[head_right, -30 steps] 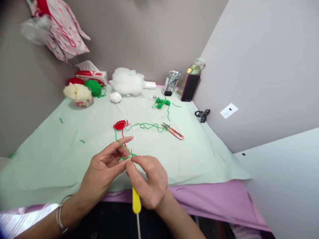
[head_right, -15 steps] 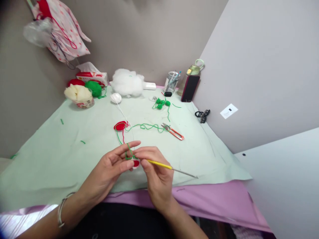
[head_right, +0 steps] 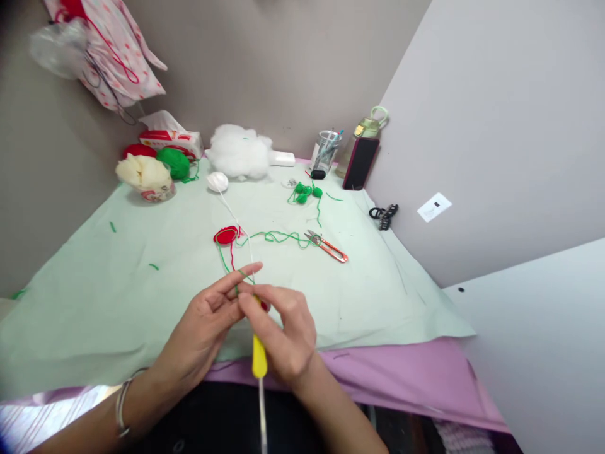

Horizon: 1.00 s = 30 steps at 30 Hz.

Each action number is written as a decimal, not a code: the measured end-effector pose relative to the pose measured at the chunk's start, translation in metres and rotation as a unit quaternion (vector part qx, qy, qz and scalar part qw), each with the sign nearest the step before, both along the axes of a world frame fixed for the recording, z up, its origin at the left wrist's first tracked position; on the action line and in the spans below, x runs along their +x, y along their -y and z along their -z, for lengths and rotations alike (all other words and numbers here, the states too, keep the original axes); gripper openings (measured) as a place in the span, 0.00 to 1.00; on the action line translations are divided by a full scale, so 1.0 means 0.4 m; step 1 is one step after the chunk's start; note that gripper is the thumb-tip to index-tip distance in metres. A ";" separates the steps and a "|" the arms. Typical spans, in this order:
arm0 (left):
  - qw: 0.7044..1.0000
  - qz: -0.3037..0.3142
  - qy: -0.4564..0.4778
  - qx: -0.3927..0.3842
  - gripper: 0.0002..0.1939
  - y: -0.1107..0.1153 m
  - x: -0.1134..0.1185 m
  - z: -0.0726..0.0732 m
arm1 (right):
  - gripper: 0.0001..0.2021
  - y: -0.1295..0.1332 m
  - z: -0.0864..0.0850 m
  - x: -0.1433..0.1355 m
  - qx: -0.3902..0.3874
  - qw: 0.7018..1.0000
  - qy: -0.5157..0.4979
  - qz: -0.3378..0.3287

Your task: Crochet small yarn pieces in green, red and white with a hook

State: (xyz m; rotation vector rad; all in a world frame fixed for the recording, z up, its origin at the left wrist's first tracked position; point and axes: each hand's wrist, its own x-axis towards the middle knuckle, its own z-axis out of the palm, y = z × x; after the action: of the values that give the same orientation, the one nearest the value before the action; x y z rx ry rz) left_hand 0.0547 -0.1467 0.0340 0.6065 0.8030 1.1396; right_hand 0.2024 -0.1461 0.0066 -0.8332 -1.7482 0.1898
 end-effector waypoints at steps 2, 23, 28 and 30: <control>0.997 0.034 0.046 -0.047 0.26 -0.005 -0.003 -0.005 | 0.24 0.002 0.007 0.005 0.012 1.000 -0.004 0.003; 0.983 -0.003 -0.142 0.115 0.14 -0.012 -0.028 0.008 | 0.09 -0.018 -0.035 -0.002 -0.220 0.932 -0.267 -0.112; 0.987 -0.019 -0.121 0.107 0.12 -0.007 -0.025 0.000 | 0.09 -0.019 -0.030 -0.012 -0.199 0.935 -0.280 -0.090; 0.990 -0.014 -0.101 0.101 0.15 -0.006 -0.024 -0.002 | 0.10 -0.019 -0.030 -0.018 -0.186 0.939 -0.279 -0.082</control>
State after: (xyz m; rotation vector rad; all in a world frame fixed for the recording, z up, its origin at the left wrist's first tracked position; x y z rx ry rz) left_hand 0.0450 -0.1442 0.0348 0.8917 0.8764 1.2066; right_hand 0.1951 -0.1385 0.0187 -0.7991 -1.2525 0.8107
